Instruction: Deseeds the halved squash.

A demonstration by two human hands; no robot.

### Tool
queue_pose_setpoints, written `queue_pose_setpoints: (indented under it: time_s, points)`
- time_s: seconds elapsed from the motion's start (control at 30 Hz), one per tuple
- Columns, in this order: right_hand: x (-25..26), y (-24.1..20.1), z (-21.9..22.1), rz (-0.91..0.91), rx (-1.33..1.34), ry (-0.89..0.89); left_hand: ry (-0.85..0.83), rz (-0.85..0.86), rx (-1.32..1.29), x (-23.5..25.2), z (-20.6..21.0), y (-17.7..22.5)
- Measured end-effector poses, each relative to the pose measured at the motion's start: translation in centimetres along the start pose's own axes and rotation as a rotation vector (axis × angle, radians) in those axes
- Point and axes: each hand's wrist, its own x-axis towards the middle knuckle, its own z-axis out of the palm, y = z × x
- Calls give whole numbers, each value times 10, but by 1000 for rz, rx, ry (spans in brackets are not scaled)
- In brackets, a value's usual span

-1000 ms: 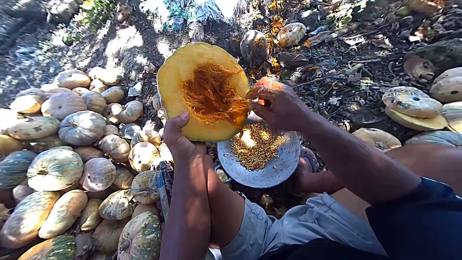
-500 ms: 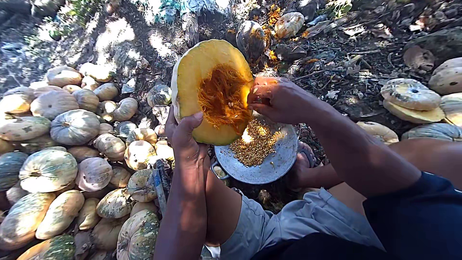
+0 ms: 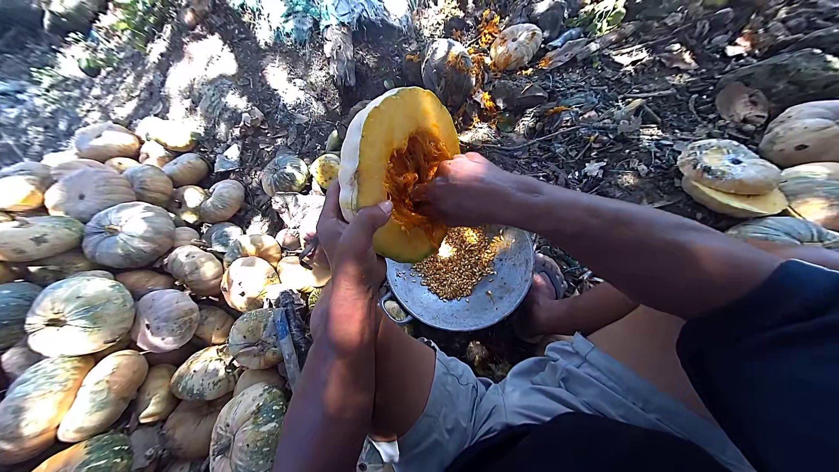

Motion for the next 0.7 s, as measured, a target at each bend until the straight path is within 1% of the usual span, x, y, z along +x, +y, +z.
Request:
queue_pose_setpoints:
  time_s: [0.1, 0.2, 0.3, 0.4, 0.5, 0.6, 0.63, 0.7]
  points:
    - [-8, 14, 4, -110, 91, 45, 38, -46, -27, 0, 0, 1]
    - [-23, 42, 19, -265, 199, 196, 72, -54, -102, 0, -3, 4]
    - [-45, 53, 20, -268, 232, 141, 76, -30, -152, -1, -6, 10]
    - [-59, 54, 19, -288, 257, 154, 71, 4, -188, -2, -8, 14]
    - [-64, 48, 14, -231, 302, 214, 52, 19, -211, -2, -10, 14]
    - [-61, 42, 12, -246, 368, 269, 49, 25, -221, -2, -9, 13]
    - [-60, 41, 10, -251, 418, 245, 58, 18, -217, -3, -9, 13]
    - [-59, 40, 2, -222, 623, 101, 72, -1, -229, -3, -8, 13]
